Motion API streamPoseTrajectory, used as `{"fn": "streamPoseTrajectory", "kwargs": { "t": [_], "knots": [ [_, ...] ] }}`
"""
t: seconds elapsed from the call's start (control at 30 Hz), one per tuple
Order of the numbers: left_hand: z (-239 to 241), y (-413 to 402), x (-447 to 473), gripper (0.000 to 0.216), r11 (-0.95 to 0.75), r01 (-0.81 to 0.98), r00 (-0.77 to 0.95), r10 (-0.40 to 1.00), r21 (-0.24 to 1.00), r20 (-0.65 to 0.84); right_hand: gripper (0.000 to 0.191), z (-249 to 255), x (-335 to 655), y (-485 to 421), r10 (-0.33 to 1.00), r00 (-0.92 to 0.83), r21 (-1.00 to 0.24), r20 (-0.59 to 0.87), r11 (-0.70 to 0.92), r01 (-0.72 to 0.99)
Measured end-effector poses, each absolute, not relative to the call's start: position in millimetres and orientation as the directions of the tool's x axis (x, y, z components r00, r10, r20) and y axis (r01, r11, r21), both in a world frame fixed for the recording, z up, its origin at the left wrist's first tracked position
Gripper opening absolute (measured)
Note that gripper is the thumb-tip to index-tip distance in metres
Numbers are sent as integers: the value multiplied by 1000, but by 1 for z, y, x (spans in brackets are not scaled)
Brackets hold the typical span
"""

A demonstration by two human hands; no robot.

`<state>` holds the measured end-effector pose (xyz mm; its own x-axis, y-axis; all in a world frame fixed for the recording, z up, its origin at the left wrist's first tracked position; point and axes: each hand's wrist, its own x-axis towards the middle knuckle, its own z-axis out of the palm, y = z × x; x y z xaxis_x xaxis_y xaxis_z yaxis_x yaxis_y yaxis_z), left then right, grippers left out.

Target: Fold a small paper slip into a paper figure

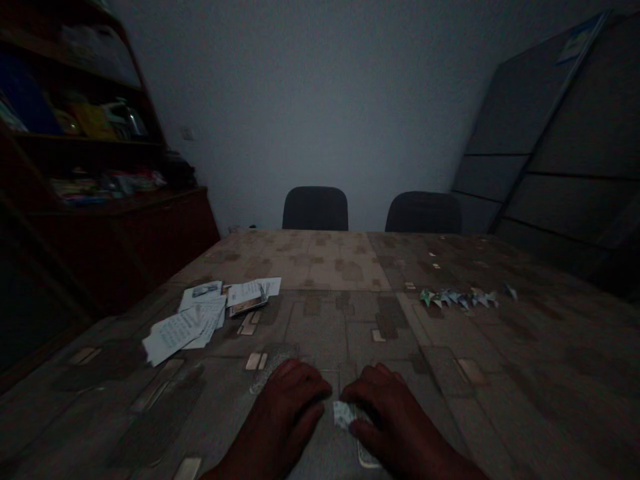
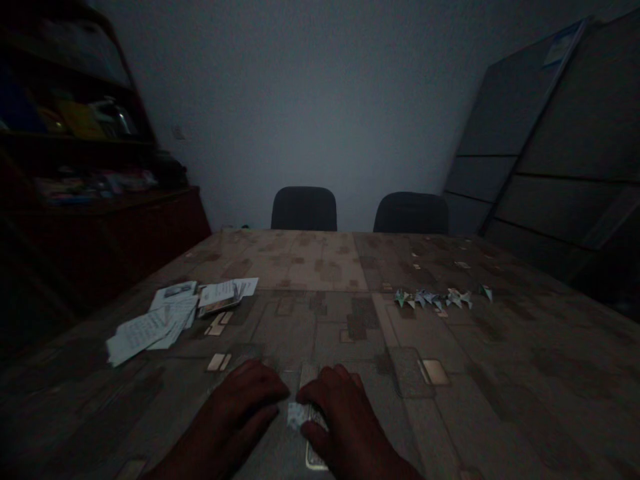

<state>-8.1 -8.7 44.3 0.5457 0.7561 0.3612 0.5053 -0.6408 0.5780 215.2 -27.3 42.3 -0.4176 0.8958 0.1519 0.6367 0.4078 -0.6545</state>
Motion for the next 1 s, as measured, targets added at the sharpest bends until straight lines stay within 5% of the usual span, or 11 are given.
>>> {"fn": "streamPoseTrajectory", "kwargs": {
  "t": [0.2, 0.33, 0.47, 1.0],
  "knots": [
    [40, -6, -9, 26, -527, 452, 462, 829, 720, 317, 23, 52, 203, -23, 940, -324, -807, 104, 270, 525],
    [55, -7, -2, 19, -247, 327, 327, 935, 912, 135, 9, 60, 196, -19, 978, -206, -994, -40, -17, 109],
    [65, -8, 8, 25, 8, 130, 336, 940, 991, -51, 30, 62, 193, -19, 971, -218, -966, -100, -147, -212],
    [69, -7, 22, 24, 230, -85, 173, 962, 969, -213, 14, 58, 186, -26, 986, -152, -997, -62, -67, -27]
  ]
}}
